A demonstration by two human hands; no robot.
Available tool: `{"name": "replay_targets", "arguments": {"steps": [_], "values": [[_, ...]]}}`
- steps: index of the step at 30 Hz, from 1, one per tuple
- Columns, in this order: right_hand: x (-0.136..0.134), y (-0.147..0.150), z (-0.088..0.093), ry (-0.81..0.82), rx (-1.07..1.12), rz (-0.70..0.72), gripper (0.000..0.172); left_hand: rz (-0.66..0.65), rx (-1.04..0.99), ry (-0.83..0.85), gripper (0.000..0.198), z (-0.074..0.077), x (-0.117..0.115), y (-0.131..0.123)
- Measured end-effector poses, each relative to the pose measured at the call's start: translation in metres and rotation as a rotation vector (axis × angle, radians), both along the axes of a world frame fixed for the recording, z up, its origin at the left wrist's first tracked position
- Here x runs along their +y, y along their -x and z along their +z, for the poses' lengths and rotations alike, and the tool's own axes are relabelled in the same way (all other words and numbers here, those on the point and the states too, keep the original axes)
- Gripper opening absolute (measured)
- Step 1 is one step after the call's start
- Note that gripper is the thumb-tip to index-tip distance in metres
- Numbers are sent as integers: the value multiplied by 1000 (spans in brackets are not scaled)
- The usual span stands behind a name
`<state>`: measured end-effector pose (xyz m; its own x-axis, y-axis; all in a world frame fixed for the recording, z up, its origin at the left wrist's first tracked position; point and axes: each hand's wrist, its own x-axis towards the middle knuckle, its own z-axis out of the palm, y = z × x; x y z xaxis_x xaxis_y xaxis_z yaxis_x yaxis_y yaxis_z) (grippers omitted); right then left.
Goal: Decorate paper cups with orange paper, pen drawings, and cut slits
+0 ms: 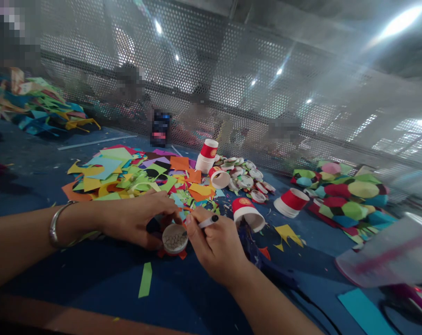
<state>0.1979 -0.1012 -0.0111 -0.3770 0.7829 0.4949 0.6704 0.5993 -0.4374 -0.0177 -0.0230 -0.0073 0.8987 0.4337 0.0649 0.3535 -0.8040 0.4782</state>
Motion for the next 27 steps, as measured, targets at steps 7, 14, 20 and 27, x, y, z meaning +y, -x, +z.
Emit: {"name": "replay_targets", "arguments": {"steps": [7, 14, 20, 27], "values": [[1, 0, 1, 24, 19, -1, 31, 12, -5, 27, 40, 1, -1, -1], [3, 0, -1, -2, 15, 16, 30, 17, -8, 57, 40, 2, -2, 0], [3, -1, 1, 1, -26, -10, 30, 20, -9, 27, 43, 0, -1, 0], [3, -1, 1, -28, -55, -13, 29, -4, -18, 26, 39, 1, 0, 0]]}}
